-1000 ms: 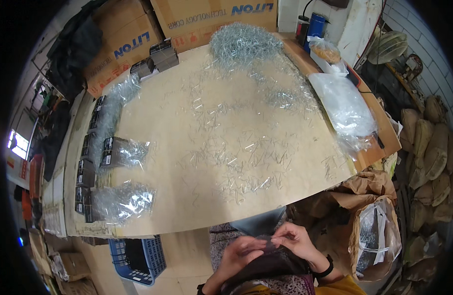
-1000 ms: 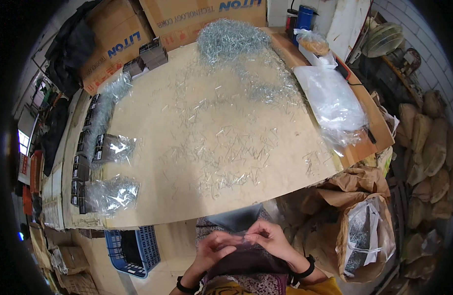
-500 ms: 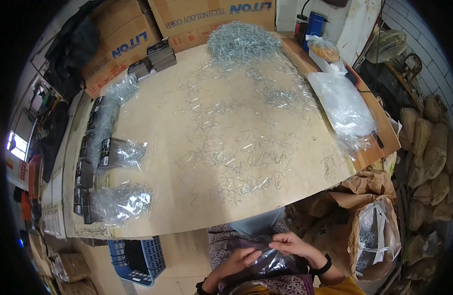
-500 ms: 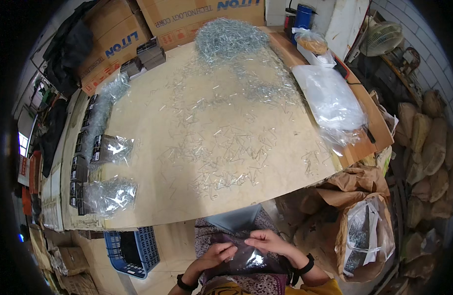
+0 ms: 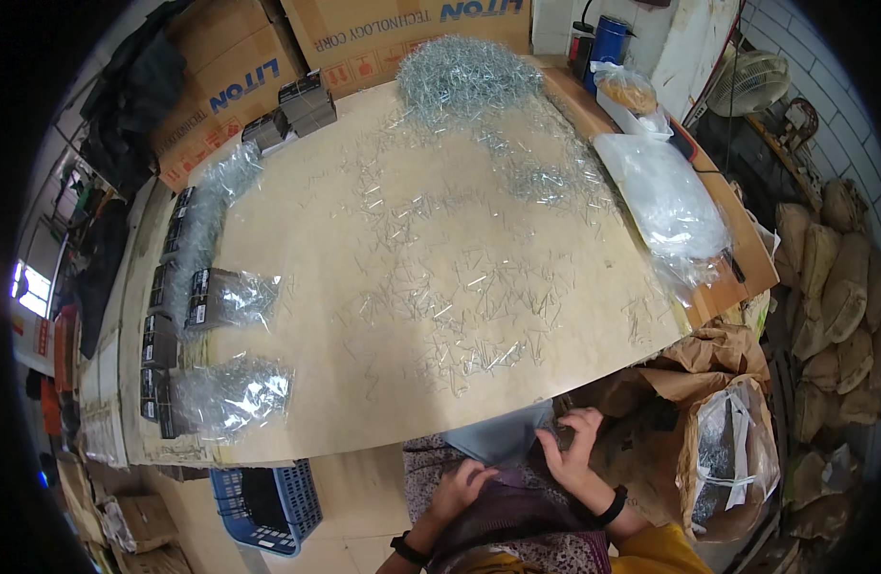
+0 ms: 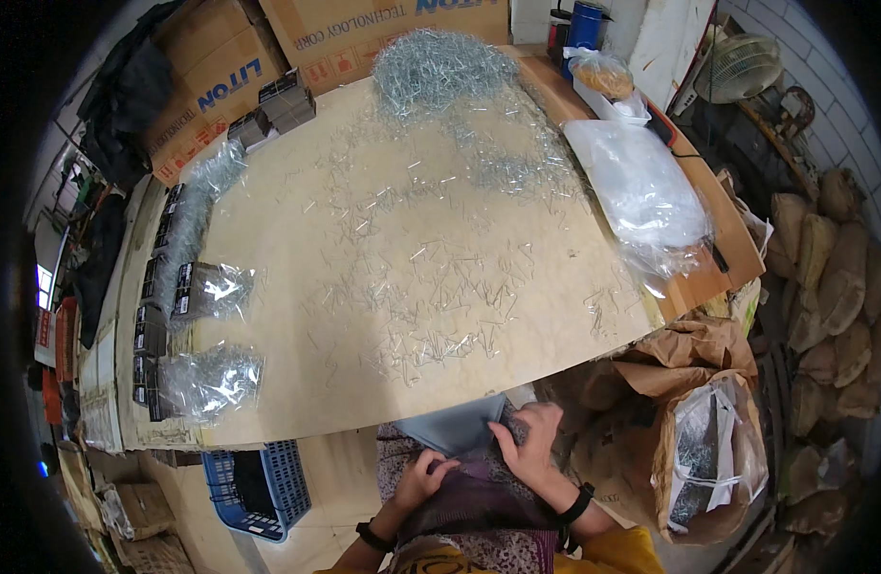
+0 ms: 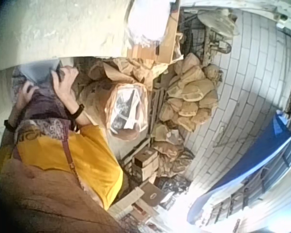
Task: Bagging small V-shaped metal components into plastic bags at a workbench.
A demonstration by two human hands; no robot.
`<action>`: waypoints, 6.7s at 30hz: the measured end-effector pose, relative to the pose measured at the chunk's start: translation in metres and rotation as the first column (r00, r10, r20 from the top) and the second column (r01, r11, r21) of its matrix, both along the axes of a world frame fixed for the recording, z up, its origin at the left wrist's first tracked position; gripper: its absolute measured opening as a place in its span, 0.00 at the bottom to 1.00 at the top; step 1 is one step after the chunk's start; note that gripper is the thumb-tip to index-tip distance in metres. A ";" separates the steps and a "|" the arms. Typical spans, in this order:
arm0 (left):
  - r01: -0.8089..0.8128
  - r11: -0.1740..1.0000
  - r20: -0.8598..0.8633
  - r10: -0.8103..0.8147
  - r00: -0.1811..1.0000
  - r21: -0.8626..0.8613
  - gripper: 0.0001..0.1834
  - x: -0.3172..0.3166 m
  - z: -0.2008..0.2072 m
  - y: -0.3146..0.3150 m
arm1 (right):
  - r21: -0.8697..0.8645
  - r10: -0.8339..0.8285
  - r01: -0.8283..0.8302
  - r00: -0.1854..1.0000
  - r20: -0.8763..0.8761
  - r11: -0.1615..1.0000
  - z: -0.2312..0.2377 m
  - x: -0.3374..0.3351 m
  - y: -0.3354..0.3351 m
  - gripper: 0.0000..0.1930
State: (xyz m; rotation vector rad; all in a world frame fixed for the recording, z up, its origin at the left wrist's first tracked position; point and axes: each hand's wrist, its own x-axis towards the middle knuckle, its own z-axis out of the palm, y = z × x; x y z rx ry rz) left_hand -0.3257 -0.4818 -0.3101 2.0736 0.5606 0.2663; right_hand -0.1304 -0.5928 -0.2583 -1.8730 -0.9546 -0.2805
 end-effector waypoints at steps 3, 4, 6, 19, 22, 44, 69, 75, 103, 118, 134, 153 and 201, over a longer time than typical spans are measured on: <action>0.070 0.974 0.117 -0.097 0.988 0.218 0.06 -0.009 0.004 -0.003 | -0.278 0.154 -0.072 0.946 0.285 0.958 0.069 0.017 0.039 0.35; 0.072 0.959 0.140 -0.114 0.984 0.272 0.05 -0.006 0.006 -0.004 | -0.342 0.163 -0.076 0.958 0.235 0.937 0.086 0.026 0.057 0.42; 0.055 0.964 0.173 -0.103 0.980 0.259 0.06 -0.002 0.013 -0.005 | -0.399 0.173 -0.088 0.968 0.182 0.913 0.097 0.040 0.084 0.50; -0.096 0.991 0.227 0.114 0.967 -0.088 0.06 0.010 0.032 -0.009 | -0.245 0.497 -0.473 0.867 0.041 0.846 0.075 0.031 0.144 0.24; -0.121 0.982 0.249 0.154 0.956 -0.144 0.07 0.013 0.039 -0.006 | -0.208 0.501 -0.522 0.853 -0.148 0.827 0.082 0.029 0.126 0.22; -0.122 0.930 0.153 0.185 0.971 -0.348 0.07 0.019 0.053 -0.010 | -0.495 0.582 -0.428 0.786 0.210 0.757 0.088 0.008 0.123 0.24; 0.002 0.982 0.044 0.006 0.999 -0.188 0.07 0.015 0.058 0.004 | -0.076 0.275 -0.295 0.939 -0.208 0.952 0.014 -0.006 -0.018 0.10; 0.091 0.971 0.064 -0.078 0.995 -0.223 0.06 0.013 0.049 0.004 | -0.454 0.548 -0.653 0.756 -0.357 0.606 0.009 -0.010 -0.039 0.15; 0.109 0.756 0.083 -0.073 0.994 -0.645 0.06 0.012 0.028 0.002 | -0.238 0.508 -0.800 0.548 -0.665 0.551 -0.012 -0.008 -0.044 0.14; 0.030 0.992 0.022 -0.028 0.999 -0.119 0.14 0.033 0.152 0.056 | 0.060 0.611 -0.609 0.780 -0.137 0.791 0.099 0.028 0.030 0.11; -0.688 0.475 0.085 0.787 0.611 0.548 0.23 -0.012 0.156 0.354 | -0.009 -0.353 0.368 0.896 0.270 0.930 0.054 0.323 0.013 0.16; -0.058 0.748 0.032 0.106 0.994 -0.661 0.19 0.043 0.185 0.049 | -0.164 0.119 -0.045 0.872 0.474 0.985 0.099 0.086 -0.003 0.05; -0.052 0.997 0.030 0.054 0.998 -0.055 0.09 0.008 0.007 -0.002 | -0.148 0.068 -0.150 0.890 -0.451 0.978 -0.033 -0.015 -0.023 0.15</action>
